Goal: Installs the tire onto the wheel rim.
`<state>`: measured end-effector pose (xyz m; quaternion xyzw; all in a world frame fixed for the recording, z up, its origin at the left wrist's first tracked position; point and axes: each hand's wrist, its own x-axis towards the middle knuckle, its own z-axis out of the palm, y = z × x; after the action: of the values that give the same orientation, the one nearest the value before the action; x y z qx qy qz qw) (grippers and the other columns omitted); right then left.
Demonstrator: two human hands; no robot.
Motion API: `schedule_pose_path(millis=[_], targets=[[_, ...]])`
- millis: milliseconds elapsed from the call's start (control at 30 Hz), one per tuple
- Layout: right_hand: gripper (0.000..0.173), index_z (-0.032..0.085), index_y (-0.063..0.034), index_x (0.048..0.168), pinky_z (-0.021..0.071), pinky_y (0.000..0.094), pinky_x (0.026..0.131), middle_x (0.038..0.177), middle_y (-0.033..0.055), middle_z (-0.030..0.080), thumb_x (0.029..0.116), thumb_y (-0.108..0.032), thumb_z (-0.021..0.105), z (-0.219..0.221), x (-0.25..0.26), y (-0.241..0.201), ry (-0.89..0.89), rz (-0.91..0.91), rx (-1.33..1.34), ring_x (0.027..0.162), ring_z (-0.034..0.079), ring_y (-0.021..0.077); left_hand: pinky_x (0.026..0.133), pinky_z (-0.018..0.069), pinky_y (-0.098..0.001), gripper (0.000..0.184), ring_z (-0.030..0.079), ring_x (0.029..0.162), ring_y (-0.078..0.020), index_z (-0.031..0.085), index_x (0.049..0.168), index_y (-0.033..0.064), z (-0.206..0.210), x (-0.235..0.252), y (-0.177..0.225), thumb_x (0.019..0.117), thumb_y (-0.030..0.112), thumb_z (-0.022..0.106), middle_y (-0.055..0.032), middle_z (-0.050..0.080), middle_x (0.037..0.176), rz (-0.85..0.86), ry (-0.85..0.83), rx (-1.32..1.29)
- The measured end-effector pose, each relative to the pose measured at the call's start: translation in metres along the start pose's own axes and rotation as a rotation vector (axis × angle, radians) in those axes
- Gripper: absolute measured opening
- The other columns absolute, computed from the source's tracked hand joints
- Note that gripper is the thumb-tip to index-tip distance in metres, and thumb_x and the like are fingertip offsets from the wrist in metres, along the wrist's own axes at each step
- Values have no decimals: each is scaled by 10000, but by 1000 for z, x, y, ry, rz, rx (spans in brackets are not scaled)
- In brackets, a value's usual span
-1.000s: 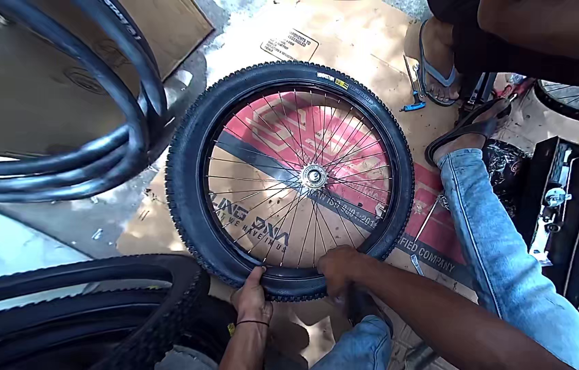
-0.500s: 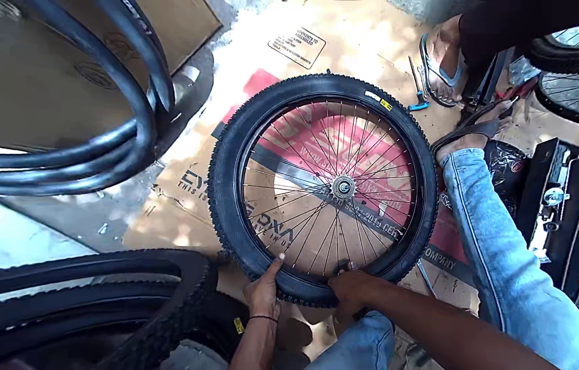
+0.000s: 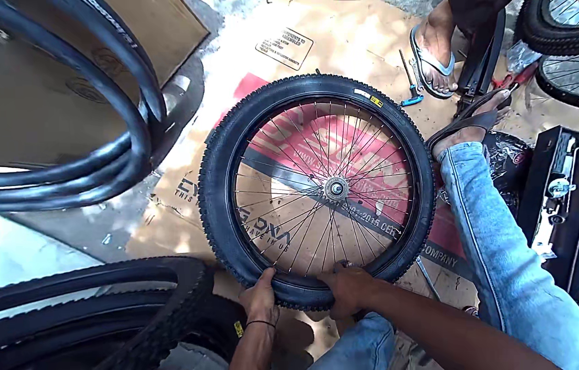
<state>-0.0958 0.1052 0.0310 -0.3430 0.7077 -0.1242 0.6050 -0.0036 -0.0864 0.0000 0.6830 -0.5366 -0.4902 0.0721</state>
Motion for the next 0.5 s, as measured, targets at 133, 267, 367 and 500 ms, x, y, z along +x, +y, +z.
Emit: schedule_pose_path(millis=[133,267,367,500], targets=[[864,417,-227,1579,484,715,907,1360,252,589,821,-394,797,-13,7,-2,-77,-110,-2,1201,600,466,730,630,-429,424,726,848,-257,583,1251,-41,-9,11,-11,865,5,753,-200,705,1012,49,-126,-119],[755,442,-132,1571,435,726,991,1411,218,601,916,-356,743,-35,17,-9,-274,-134,25,1321,557,427,732,635,-411,393,727,840,-244,586,1233,-55,-14,16,-15,869,-29,732,-192,708,1003,57,-179,-158],[715,533,-14,1474,430,696,1000,1375,264,603,902,-365,778,-36,34,-19,-350,-89,95,1297,561,425,742,636,-415,382,726,848,-255,578,1238,-61,-19,16,-18,882,-39,717,-200,705,1011,55,-203,-182],[725,573,85,1358,420,713,968,1322,310,601,885,-417,795,-28,44,-29,-380,-57,104,1256,563,455,746,639,-408,410,725,857,-237,559,1249,-50,-25,16,-22,864,-69,698,-184,703,1011,73,-266,-247]])
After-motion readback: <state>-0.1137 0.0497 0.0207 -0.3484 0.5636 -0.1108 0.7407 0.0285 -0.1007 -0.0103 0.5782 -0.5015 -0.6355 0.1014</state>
